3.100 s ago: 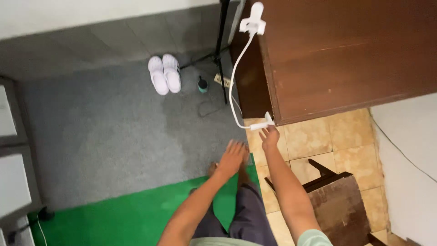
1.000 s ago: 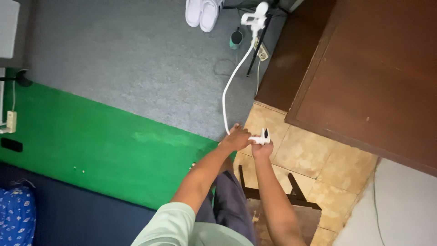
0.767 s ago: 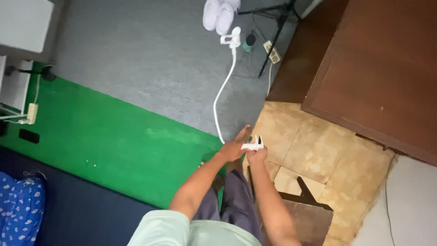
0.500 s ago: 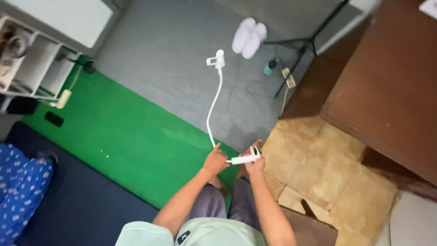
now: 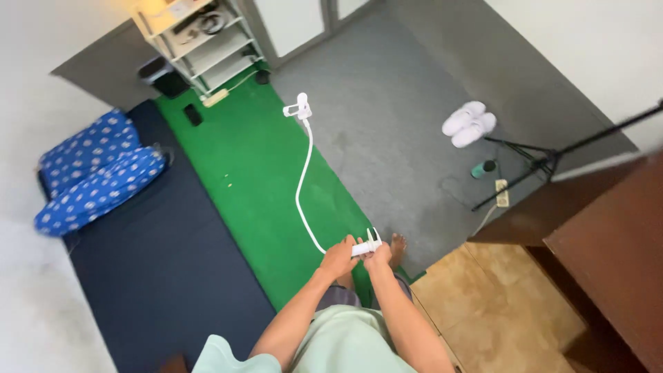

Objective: Tidy up camera accessories in a bedroom.

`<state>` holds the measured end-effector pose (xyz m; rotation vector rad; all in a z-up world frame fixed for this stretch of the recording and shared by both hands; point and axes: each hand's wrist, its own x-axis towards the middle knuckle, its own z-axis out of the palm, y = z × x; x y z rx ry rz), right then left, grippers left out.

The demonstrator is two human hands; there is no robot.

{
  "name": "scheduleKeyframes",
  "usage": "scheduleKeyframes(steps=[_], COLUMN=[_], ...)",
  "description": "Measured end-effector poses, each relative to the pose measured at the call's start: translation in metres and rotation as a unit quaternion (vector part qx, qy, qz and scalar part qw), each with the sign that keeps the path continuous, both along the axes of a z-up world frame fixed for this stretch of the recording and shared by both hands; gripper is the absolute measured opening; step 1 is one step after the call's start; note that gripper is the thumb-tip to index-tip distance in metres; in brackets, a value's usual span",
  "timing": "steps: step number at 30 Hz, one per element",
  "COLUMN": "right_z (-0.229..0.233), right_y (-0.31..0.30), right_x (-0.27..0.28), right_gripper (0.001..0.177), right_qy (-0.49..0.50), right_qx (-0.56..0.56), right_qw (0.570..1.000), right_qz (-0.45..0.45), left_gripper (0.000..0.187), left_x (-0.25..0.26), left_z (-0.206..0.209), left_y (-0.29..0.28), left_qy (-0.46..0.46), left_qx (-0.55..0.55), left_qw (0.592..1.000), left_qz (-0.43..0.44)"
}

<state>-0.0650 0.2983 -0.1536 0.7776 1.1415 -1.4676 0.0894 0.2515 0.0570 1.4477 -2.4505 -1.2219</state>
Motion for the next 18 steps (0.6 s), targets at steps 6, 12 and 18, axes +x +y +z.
scheduleKeyframes(steps=[6, 12, 18], right_z=[0.093, 0.137, 0.169], right_y=[-0.028, -0.050, -0.086], right_x=[0.032, 0.010, -0.029], right_gripper=[0.036, 0.037, 0.037], right_qy=[0.000, -0.037, -0.058], right_qx=[-0.085, -0.136, -0.122], right_qw=[0.983, 0.975, 0.973], right_qz=[0.165, 0.172, 0.185], left_gripper=[0.029, 0.015, 0.027], left_x=[0.046, 0.064, 0.038], left_z=[0.066, 0.144, 0.071], left_y=[-0.017, -0.014, -0.036], left_qy=[-0.047, -0.004, 0.289], left_qx=[0.071, -0.245, -0.229], left_qw=[0.995, 0.955, 0.765], left_qz=[0.056, 0.168, 0.528])
